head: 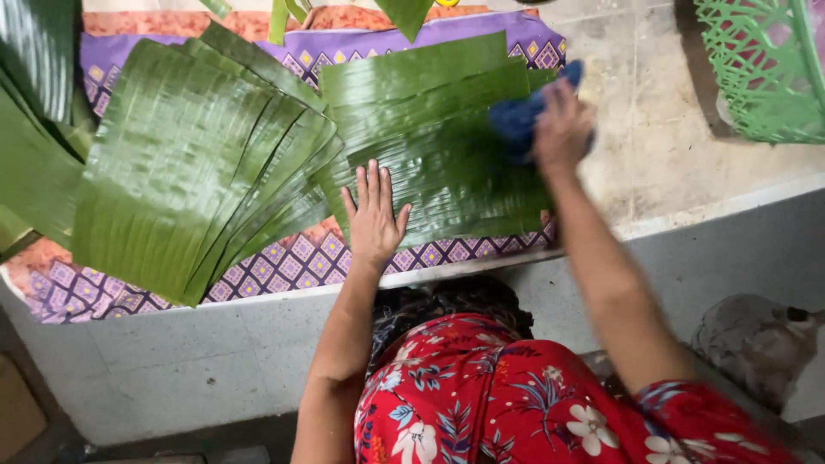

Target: Wiping banana leaves with a cloth to clean them and stacking them in a pile.

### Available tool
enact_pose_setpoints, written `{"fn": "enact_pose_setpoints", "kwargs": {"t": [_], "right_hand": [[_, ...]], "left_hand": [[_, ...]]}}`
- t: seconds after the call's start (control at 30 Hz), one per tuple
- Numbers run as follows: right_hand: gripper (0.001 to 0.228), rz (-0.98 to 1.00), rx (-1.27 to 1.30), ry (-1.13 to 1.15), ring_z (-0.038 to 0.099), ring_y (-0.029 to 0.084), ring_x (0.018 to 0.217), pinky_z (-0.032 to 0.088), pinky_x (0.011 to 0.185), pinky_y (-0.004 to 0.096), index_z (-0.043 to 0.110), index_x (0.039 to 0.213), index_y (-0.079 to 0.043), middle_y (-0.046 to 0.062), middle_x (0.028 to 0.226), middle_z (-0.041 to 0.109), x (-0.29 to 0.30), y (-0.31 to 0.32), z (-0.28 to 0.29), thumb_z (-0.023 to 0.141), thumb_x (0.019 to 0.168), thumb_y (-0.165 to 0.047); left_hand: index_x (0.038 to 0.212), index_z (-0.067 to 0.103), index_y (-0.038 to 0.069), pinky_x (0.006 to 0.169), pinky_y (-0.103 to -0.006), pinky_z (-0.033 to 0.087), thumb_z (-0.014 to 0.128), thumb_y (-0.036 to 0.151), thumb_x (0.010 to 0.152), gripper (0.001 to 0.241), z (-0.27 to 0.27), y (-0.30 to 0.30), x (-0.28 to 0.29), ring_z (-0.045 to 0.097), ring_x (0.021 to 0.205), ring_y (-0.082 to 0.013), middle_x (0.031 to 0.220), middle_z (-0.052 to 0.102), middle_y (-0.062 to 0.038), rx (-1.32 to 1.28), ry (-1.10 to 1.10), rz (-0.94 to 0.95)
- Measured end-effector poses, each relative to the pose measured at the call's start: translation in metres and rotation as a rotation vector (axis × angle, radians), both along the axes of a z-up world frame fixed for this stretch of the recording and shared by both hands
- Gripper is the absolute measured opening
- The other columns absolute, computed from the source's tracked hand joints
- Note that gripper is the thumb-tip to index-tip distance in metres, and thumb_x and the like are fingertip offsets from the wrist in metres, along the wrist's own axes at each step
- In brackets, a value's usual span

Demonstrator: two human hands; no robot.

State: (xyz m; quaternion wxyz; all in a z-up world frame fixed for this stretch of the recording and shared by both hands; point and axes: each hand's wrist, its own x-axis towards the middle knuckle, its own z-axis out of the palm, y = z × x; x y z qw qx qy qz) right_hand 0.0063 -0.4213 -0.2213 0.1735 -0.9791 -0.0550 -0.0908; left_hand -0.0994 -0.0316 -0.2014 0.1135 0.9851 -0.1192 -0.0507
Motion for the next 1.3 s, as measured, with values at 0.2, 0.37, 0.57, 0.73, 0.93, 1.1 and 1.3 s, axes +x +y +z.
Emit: {"fn": "enact_pose_setpoints", "kwargs": {"t": [0.2,0.37,0.57,0.73,0.93,1.1,1.3], "right_hand": [[0.03,-0.057,-0.086,-0.132,0.06,0.025,0.122,0.045,0.097,0.041,0.078,0.121,-0.01,0.005,0.124,0.065,0.012,-0.015,0.044,0.081,0.091,-0.016],[0.041,0.092,0.456,0.025,0.055,0.026,0.119,0.046,0.095,0.04,0.06,0.135,-0.019,0.004,0.138,0.051,-0.059,0.181,0.088,0.061,0.094,-0.021],[0.05,0.224,0.067,-0.193,0.064,0.031,0.106,0.051,0.081,0.044,0.063,0.142,-0.023,0.008,0.15,0.054,-0.087,0.142,0.018,0.065,0.092,-0.026],[0.047,-0.051,-0.118,-0.176,0.063,0.03,0.11,0.057,0.08,0.041,0.07,0.131,-0.018,0.009,0.135,0.063,-0.073,0.031,0.022,0.067,0.085,-0.008],[0.029,-0.162,0.277,-0.196,0.06,0.035,0.115,0.046,0.102,0.045,0.074,0.12,0.001,0.02,0.122,0.064,-0.032,-0.039,0.034,0.063,0.098,-0.013],[0.028,0.146,0.931,0.06,0.074,0.024,0.086,0.067,0.051,0.026,0.051,0.137,0.0,0.02,0.127,0.055,-0.053,0.128,0.152,0.047,0.109,-0.003],[0.043,0.009,0.072,-0.068,0.048,0.043,0.138,0.04,0.11,0.059,0.06,0.147,-0.015,0.013,0.156,0.046,-0.069,0.092,0.028,0.049,0.111,-0.035]], "left_hand": [[0.164,0.026,0.007,0.123,-0.0634,0.007,0.038,0.06,0.103,0.081,0.005,0.003,0.003,0.011,0.16,-0.0346,0.173,0.013,-0.016,-0.026,0.014,-0.01],[0.161,0.033,0.003,0.121,-0.0663,0.018,0.037,0.062,0.097,0.087,0.014,0.003,0.008,0.016,0.158,-0.038,0.171,0.019,-0.018,0.032,0.082,-0.009],[0.163,0.027,0.002,0.122,-0.0673,0.008,0.052,0.051,0.099,0.085,0.023,0.003,0.004,0.013,0.159,-0.0396,0.172,0.015,-0.021,-0.026,0.072,-0.024],[0.165,0.02,0.005,0.124,-0.0642,0.004,0.036,0.057,0.105,0.081,0.026,0.0,0.008,0.004,0.159,-0.0355,0.173,0.007,-0.015,-0.006,0.126,0.0],[0.167,0.015,0.006,0.125,-0.0648,0.008,0.03,0.058,0.11,0.078,0.022,0.001,0.009,0.003,0.16,-0.0359,0.173,0.005,-0.013,-0.04,0.1,-0.016],[0.167,0.014,0.012,0.127,-0.0644,0.007,0.029,0.057,0.112,0.072,0.032,0.004,0.006,0.004,0.161,-0.032,0.174,0.006,-0.008,-0.166,0.102,0.022],[0.161,0.026,0.017,0.131,-0.0573,0.028,0.056,0.034,0.096,0.074,0.061,-0.057,0.017,0.029,0.158,-0.0295,0.169,0.029,-0.007,-0.363,-0.315,0.399]]}}
